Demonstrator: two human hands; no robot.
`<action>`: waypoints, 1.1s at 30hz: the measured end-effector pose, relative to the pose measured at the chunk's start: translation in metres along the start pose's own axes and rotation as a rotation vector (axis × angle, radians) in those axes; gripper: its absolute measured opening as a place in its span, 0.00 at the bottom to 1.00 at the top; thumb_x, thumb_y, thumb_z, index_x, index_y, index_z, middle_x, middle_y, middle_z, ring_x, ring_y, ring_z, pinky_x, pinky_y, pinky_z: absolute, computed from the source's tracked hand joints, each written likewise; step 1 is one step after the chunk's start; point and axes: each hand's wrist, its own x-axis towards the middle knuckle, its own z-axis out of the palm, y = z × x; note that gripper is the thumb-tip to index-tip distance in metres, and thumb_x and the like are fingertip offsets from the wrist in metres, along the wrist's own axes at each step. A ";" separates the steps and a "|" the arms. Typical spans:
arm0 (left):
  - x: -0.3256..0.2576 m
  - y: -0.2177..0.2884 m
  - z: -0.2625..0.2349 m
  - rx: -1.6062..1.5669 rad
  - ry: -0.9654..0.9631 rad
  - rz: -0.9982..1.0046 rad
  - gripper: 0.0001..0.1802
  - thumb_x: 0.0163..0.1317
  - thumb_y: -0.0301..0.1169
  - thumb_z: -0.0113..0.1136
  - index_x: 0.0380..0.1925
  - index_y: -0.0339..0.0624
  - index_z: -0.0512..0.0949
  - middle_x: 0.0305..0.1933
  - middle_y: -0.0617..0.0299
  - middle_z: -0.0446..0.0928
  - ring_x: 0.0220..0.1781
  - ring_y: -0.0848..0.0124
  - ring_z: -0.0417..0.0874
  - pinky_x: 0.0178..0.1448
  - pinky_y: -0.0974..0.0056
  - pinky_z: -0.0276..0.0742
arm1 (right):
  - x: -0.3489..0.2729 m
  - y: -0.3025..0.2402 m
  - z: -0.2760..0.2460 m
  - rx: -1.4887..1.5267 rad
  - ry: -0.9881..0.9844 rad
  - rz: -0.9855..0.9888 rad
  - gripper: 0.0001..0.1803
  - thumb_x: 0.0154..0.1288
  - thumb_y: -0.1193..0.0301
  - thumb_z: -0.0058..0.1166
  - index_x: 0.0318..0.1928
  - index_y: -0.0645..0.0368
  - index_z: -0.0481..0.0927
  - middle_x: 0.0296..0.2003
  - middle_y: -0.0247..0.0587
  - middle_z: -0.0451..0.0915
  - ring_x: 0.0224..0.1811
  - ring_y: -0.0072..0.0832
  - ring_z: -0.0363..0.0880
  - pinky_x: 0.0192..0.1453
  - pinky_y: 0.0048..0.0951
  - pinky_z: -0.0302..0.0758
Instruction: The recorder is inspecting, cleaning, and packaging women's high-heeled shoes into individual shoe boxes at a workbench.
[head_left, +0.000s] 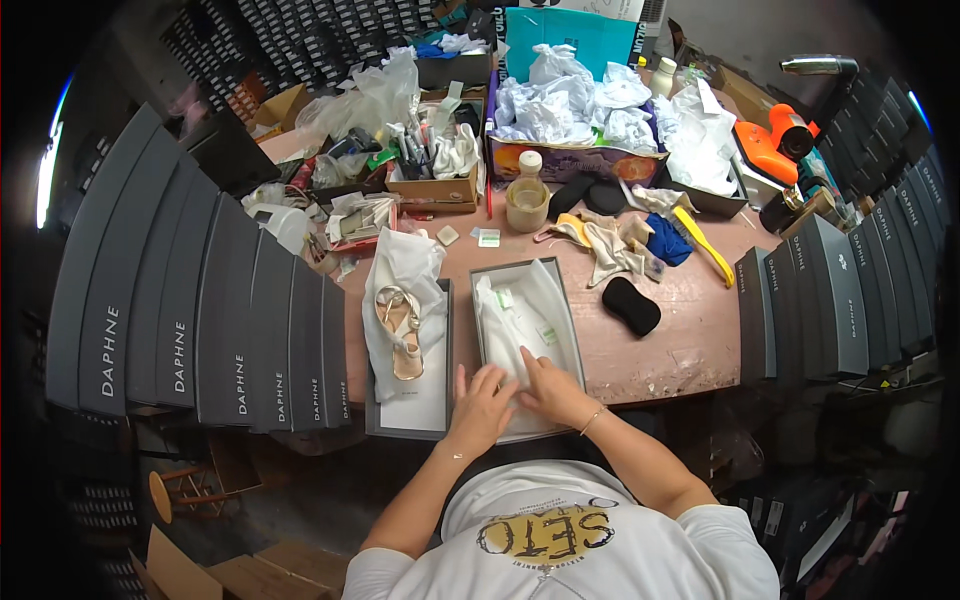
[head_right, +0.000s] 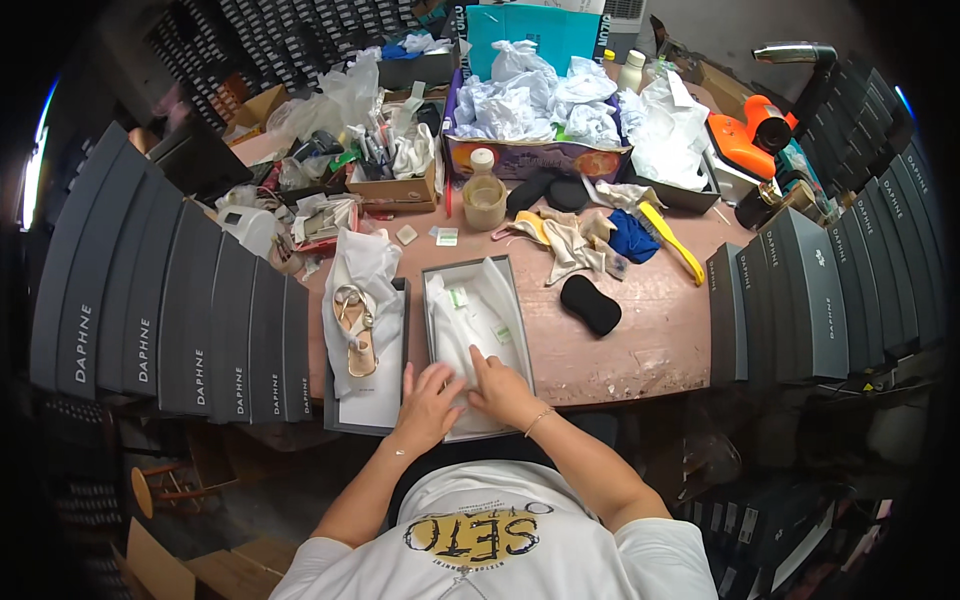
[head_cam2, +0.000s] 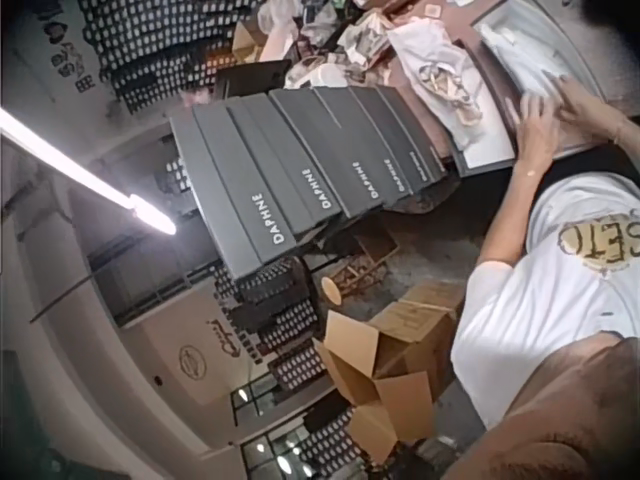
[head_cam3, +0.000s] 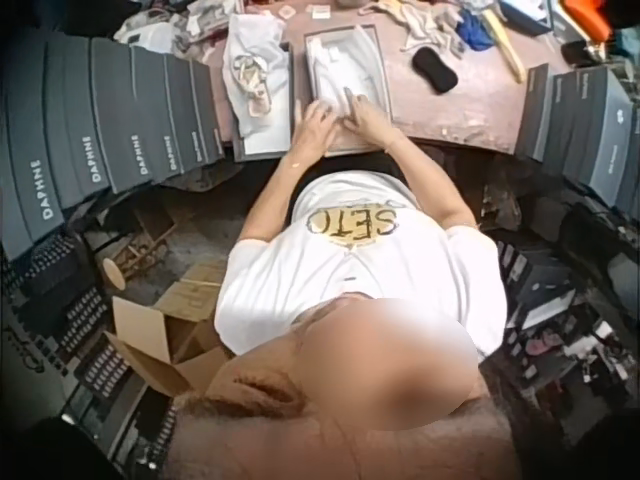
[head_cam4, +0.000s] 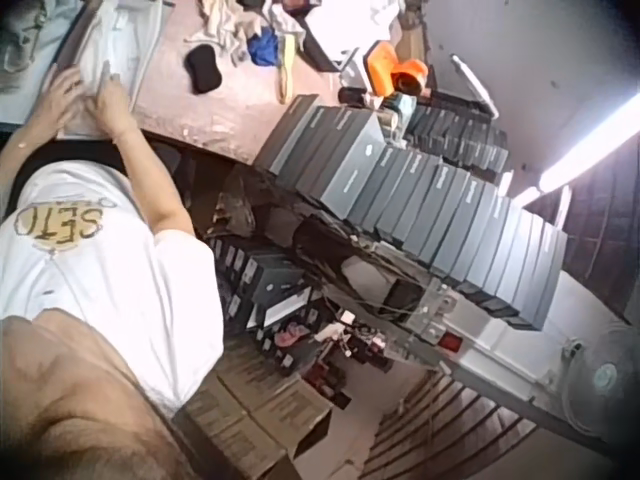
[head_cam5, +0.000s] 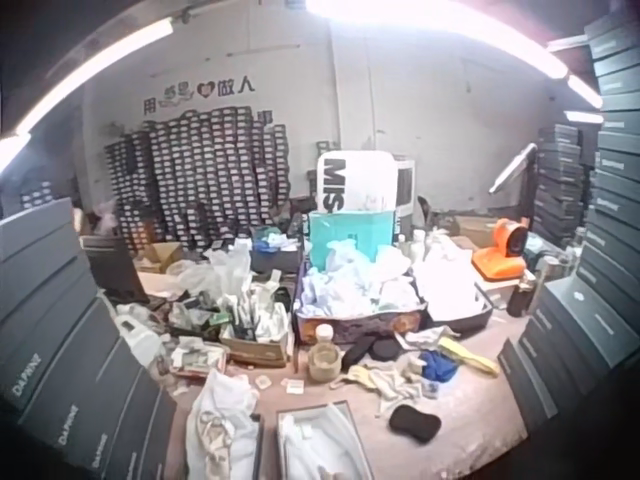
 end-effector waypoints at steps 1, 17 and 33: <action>0.001 -0.006 0.007 -0.009 -0.014 -0.002 0.17 0.53 0.30 0.64 0.45 0.42 0.77 0.51 0.55 0.74 0.64 0.58 0.69 0.71 0.36 0.49 | 0.005 0.011 0.000 0.070 0.065 -0.001 0.40 0.53 0.65 0.60 0.63 0.71 0.61 0.43 0.64 0.75 0.42 0.52 0.80 0.46 0.43 0.77; 0.023 0.059 0.008 -1.732 0.716 -0.485 0.22 0.66 0.35 0.58 0.57 0.36 0.71 0.51 0.61 0.76 0.49 0.73 0.78 0.51 0.68 0.74 | -0.014 -0.060 -0.054 0.682 0.343 -0.158 0.38 0.62 0.66 0.61 0.68 0.62 0.58 0.61 0.60 0.65 0.66 0.46 0.63 0.68 0.39 0.60; 0.012 0.006 -0.016 -1.669 0.623 -0.531 0.26 0.72 0.48 0.47 0.54 0.36 0.74 0.51 0.57 0.78 0.51 0.70 0.79 0.57 0.65 0.75 | -0.058 -0.125 -0.083 0.351 0.045 -0.230 0.14 0.58 0.76 0.61 0.47 0.61 0.80 0.38 0.46 0.79 0.43 0.39 0.78 0.48 0.33 0.74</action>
